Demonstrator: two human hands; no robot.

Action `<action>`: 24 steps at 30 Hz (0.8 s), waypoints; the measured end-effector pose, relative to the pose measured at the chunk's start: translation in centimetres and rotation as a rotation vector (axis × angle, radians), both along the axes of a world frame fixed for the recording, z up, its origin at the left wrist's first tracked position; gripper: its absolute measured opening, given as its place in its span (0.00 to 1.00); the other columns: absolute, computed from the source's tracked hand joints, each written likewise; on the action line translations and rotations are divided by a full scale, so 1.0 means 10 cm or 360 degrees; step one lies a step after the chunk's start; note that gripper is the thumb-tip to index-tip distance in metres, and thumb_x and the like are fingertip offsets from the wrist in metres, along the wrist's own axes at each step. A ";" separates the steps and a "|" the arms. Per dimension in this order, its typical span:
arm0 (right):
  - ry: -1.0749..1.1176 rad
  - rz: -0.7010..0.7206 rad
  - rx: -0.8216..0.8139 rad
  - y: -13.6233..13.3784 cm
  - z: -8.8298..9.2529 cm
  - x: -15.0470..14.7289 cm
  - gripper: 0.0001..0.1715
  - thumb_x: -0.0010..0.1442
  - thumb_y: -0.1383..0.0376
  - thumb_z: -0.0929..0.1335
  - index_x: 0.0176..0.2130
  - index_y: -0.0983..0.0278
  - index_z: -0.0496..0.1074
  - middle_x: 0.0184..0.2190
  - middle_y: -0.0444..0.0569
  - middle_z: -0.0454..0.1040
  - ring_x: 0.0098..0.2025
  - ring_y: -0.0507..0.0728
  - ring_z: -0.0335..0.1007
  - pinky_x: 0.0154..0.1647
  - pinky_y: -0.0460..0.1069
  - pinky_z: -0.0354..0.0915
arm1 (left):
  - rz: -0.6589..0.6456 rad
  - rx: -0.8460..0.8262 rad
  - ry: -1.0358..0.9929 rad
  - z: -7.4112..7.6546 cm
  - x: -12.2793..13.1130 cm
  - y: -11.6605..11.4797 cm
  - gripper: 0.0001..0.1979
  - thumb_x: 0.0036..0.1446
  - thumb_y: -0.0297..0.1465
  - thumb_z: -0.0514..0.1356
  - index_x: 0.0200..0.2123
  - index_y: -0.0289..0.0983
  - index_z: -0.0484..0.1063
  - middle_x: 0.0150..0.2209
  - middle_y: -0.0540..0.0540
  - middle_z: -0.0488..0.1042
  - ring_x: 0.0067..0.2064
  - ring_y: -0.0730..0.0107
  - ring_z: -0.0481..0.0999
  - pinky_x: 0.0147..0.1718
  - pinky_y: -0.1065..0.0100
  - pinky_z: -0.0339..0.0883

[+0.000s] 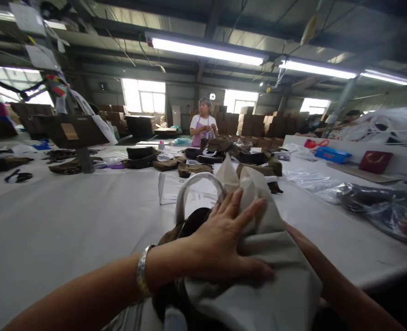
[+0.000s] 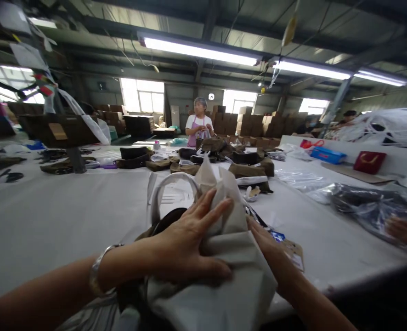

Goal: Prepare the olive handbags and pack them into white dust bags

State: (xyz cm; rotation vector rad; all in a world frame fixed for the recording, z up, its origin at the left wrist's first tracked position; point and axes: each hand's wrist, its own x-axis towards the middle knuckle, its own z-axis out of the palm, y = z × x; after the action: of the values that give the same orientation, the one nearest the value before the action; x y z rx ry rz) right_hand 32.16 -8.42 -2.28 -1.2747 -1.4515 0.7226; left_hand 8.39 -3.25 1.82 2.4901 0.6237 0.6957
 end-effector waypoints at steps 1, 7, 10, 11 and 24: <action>0.0099 0.0042 -0.0055 -0.02 0.07 -0.10 0.29 0.59 0.45 0.69 0.52 0.58 0.78 0.53 0.53 0.78 0.59 0.69 0.70 0.60 0.60 0.67 | 0.0035 -0.0002 -0.0026 -0.04 0.07 0.04 0.56 0.48 0.51 0.69 0.72 0.50 0.40 0.74 0.41 0.27 0.72 0.37 0.30 0.66 0.36 0.45; 0.0233 0.0213 0.0114 -0.01 0.13 -0.30 0.28 0.67 0.47 0.62 0.59 0.57 0.70 0.50 0.53 0.79 0.55 0.64 0.74 0.56 0.59 0.69 | 0.0114 0.0174 -0.0378 -0.19 -0.12 0.22 0.41 0.56 0.19 0.57 0.70 0.45 0.51 0.71 0.46 0.54 0.72 0.61 0.51 0.69 0.58 0.48; -0.0315 -0.0052 0.0207 0.02 -0.12 -0.30 0.26 0.65 0.52 0.66 0.59 0.58 0.68 0.55 0.53 0.75 0.57 0.63 0.71 0.58 0.59 0.67 | 0.0246 0.0219 -0.0403 -0.21 -0.36 0.23 0.41 0.55 0.18 0.59 0.69 0.46 0.54 0.69 0.47 0.61 0.70 0.61 0.57 0.69 0.59 0.50; -0.0501 -0.0084 0.0182 0.02 -0.19 -0.32 0.27 0.63 0.53 0.67 0.59 0.58 0.68 0.56 0.54 0.73 0.58 0.64 0.70 0.58 0.59 0.67 | 0.0244 0.0245 -0.0374 -0.20 -0.43 0.22 0.41 0.54 0.18 0.59 0.68 0.46 0.56 0.68 0.47 0.62 0.69 0.60 0.59 0.68 0.59 0.52; -0.0125 -0.0140 0.0196 0.09 -0.51 -0.38 0.10 0.58 0.65 0.69 0.40 0.62 0.79 0.37 0.48 0.80 0.41 0.59 0.76 0.43 0.50 0.69 | -0.0231 -0.0025 0.0812 0.02 -0.31 0.03 0.28 0.47 0.19 0.55 0.51 0.43 0.77 0.47 0.46 0.81 0.48 0.59 0.80 0.51 0.67 0.70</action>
State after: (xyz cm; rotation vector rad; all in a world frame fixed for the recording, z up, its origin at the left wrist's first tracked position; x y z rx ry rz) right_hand 28.39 -7.49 -7.42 -1.2751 -1.4700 0.5220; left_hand 5.30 -2.91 2.00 2.6749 0.6059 -0.0083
